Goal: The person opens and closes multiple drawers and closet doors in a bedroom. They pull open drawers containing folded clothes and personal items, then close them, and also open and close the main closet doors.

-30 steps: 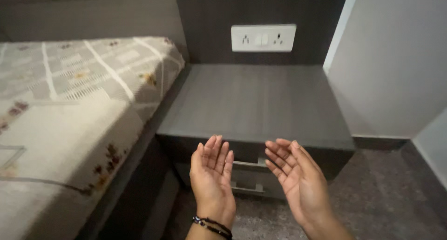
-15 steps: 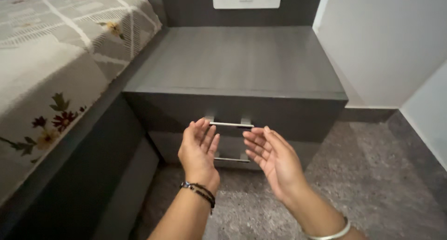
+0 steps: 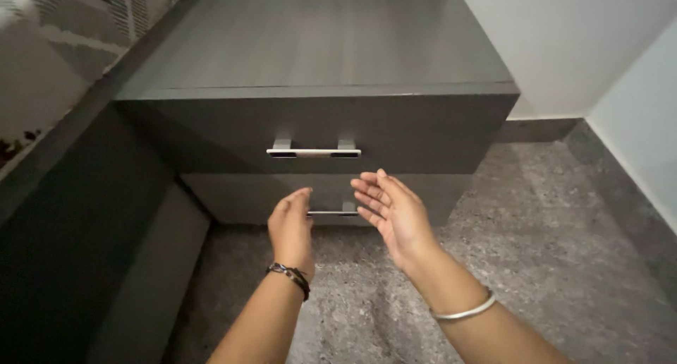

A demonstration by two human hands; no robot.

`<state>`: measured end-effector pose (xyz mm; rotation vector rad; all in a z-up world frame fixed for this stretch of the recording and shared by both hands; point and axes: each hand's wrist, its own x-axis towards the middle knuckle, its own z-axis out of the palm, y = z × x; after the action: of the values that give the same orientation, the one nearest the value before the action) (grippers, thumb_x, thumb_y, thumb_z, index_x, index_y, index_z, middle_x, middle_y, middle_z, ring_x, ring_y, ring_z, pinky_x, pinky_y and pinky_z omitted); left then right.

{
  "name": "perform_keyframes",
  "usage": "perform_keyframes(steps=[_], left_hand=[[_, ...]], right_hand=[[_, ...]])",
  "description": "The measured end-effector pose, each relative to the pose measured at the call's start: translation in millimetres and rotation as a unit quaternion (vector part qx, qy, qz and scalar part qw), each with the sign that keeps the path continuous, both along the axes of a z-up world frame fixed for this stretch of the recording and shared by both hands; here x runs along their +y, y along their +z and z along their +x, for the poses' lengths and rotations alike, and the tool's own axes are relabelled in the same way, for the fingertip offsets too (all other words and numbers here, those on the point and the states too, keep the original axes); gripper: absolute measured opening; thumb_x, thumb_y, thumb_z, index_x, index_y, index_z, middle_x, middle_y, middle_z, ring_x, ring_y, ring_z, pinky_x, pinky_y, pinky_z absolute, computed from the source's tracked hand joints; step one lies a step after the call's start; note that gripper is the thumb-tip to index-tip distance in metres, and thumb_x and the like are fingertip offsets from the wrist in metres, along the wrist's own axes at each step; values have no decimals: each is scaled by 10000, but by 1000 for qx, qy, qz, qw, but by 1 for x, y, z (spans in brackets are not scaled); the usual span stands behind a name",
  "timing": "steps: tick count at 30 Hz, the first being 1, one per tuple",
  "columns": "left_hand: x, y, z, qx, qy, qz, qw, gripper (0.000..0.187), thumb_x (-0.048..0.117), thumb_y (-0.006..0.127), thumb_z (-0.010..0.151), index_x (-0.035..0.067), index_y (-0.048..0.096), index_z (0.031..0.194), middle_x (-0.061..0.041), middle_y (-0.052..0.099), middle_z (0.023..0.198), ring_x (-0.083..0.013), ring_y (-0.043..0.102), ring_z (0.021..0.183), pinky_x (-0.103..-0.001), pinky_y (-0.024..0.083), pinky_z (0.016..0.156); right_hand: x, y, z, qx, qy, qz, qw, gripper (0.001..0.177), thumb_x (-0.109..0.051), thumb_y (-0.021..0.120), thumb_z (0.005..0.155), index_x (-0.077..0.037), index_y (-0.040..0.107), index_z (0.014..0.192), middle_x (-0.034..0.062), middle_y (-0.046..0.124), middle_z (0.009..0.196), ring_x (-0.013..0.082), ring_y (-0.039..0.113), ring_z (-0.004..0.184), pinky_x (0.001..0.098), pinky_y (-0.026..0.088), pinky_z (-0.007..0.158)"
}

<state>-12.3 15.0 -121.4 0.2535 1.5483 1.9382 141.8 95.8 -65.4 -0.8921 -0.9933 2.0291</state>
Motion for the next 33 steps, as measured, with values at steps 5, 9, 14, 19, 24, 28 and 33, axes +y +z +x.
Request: perform_keyframes(steps=[5,9,14,19,24,28,33], left_hand=[[11,-32,-6,155,-27,-119,980,260,277,677,936,73,765,1070,-73,752,1011,-194,689,953,-319,514,862],[10,-35,-15,432,-33,-186,882,217,235,716,886,76,788,1016,-153,719,1138,-296,647,1104,-407,506,949],[8,-37,-25,560,-105,-281,773,324,149,647,892,109,701,1209,-207,529,1412,-375,448,1343,-491,370,1099],[9,-44,-41,560,-235,-402,685,629,130,652,872,143,466,1473,-118,308,1596,-292,205,1512,-476,180,1235],[13,-58,-59,547,-323,-482,604,775,197,601,951,145,170,1593,14,119,1677,-183,74,1544,-497,76,1237],[8,-75,-70,557,-333,-512,563,724,144,533,977,160,165,1600,17,118,1682,-171,66,1554,-488,72,1247],[2,-96,-78,572,-304,-463,605,635,186,509,981,138,267,1567,-2,217,1666,-195,176,1546,-488,126,1256]], right_hand=[[10,-39,-25,-69,-15,96,993,384,-400,533,996,-93,697,1158,71,754,1204,179,665,1171,364,495,986],[17,-70,-41,-120,-13,168,978,381,-387,537,988,-114,714,1186,30,761,1220,130,652,1205,310,458,998],[27,-104,-57,-152,-9,276,949,373,-325,547,1013,-65,722,1215,49,761,1212,147,644,1176,308,458,1019],[30,-126,-57,-263,25,345,900,368,-279,535,987,-98,684,1271,85,742,1241,226,664,1176,352,492,1006],[40,-145,-57,-350,61,462,812,380,-252,540,982,-82,644,1306,156,681,1322,342,600,1271,420,455,1055],[39,-160,-59,-398,95,474,780,442,-284,567,979,-65,597,1362,165,624,1373,348,562,1300,430,429,1080],[35,-166,-60,-403,120,491,763,470,-289,562,980,-60,565,1390,157,553,1460,346,519,1340,405,404,1107]])
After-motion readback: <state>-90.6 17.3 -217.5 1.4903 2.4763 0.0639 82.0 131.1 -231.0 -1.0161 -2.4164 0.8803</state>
